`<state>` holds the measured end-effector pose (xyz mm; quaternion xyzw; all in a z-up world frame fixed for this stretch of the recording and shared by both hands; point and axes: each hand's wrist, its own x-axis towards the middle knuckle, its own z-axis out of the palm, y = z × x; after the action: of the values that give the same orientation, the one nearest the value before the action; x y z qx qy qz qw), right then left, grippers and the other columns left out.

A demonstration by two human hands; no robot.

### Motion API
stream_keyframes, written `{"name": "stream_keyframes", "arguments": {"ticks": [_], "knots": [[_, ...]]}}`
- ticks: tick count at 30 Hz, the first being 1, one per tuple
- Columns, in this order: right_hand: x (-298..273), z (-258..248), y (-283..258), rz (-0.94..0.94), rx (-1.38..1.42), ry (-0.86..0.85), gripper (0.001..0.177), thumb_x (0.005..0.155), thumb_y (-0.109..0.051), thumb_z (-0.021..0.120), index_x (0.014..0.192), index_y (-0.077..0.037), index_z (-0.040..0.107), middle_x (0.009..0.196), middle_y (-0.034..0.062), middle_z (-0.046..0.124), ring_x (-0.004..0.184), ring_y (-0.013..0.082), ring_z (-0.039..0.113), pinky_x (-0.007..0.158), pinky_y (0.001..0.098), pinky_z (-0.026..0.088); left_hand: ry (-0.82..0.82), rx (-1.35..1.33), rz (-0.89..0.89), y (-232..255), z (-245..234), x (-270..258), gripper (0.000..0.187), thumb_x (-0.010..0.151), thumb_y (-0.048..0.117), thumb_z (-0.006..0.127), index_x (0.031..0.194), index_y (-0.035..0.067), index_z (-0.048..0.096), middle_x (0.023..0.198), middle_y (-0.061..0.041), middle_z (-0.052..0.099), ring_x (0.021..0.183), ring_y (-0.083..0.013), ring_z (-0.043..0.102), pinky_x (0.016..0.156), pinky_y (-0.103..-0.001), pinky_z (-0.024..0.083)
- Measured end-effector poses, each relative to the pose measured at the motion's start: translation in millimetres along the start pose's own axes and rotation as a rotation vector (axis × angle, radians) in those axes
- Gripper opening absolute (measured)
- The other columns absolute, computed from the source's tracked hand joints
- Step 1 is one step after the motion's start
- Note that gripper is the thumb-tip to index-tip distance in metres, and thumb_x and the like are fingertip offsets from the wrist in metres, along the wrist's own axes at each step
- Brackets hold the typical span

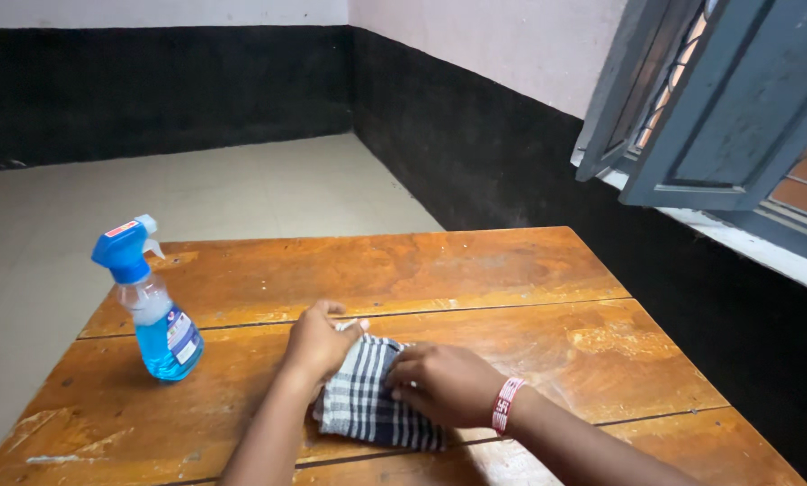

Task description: The person sprays a blue cleaning solution onto a wooden table and wipes the surface with a striped cloth. They repeatedly spray and wipe different sections of the table, folding the cloth as needed to continue cleaning.

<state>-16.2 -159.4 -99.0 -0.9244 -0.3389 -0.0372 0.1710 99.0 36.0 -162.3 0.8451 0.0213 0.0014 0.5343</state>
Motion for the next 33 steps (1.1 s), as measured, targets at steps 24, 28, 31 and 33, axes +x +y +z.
{"name": "stream_keyframes", "arguments": {"ticks": [24, 28, 31, 33], "knots": [[48.1, 57.6, 53.4, 0.033, 0.042, 0.094, 0.047, 0.1, -0.026, 0.05, 0.142, -0.007, 0.058, 0.153, 0.0164, 0.052, 0.146, 0.0331, 0.041, 0.119, 0.0472, 0.026, 0.36, -0.496, 0.208, -58.6, 4.6, 33.6, 0.024, 0.097, 0.023, 0.069, 0.105, 0.001, 0.073, 0.086, -0.008, 0.076, 0.074, -0.0097, 0.07, 0.071, -0.029, 0.057], [34.5, 27.7, 128.3, 0.407, 0.051, 0.278, 0.038, 0.101, -0.026, 0.045, 0.13, -0.008, 0.061, 0.135, 0.0178, 0.064, 0.129, 0.0336, 0.057, 0.112, 0.0421, 0.042, 0.448, -0.16, 0.209, -46.8, -8.3, 28.0, 0.022, 0.097, 0.022, 0.069, 0.099, 0.001, 0.074, 0.077, -0.006, 0.075, 0.069, -0.0103, 0.069, 0.067, -0.029, 0.053], [8.8, 10.8, 175.3, 0.815, -0.137, 0.117, 0.052, 0.101, -0.039, 0.035, 0.148, -0.022, 0.048, 0.153, 0.0123, 0.044, 0.142, 0.0295, 0.042, 0.12, 0.0442, 0.03, 0.417, -0.152, 0.184, -46.0, -5.1, 29.0, 0.021, 0.097, 0.022, 0.07, 0.099, 0.002, 0.074, 0.075, -0.007, 0.075, 0.066, -0.0135, 0.068, 0.065, -0.03, 0.052], [-3.2, 10.0, 189.1, 0.894, -0.279, 0.14, 0.069, 0.096, -0.042, 0.035, 0.163, -0.025, 0.031, 0.166, 0.0075, 0.022, 0.151, 0.0299, 0.02, 0.12, 0.0495, 0.015, 0.412, -0.16, 0.192, -48.1, -4.2, 33.0, 0.02, 0.098, 0.022, 0.07, 0.098, 0.002, 0.074, 0.075, -0.008, 0.075, 0.066, -0.0152, 0.067, 0.065, -0.031, 0.053]]}}
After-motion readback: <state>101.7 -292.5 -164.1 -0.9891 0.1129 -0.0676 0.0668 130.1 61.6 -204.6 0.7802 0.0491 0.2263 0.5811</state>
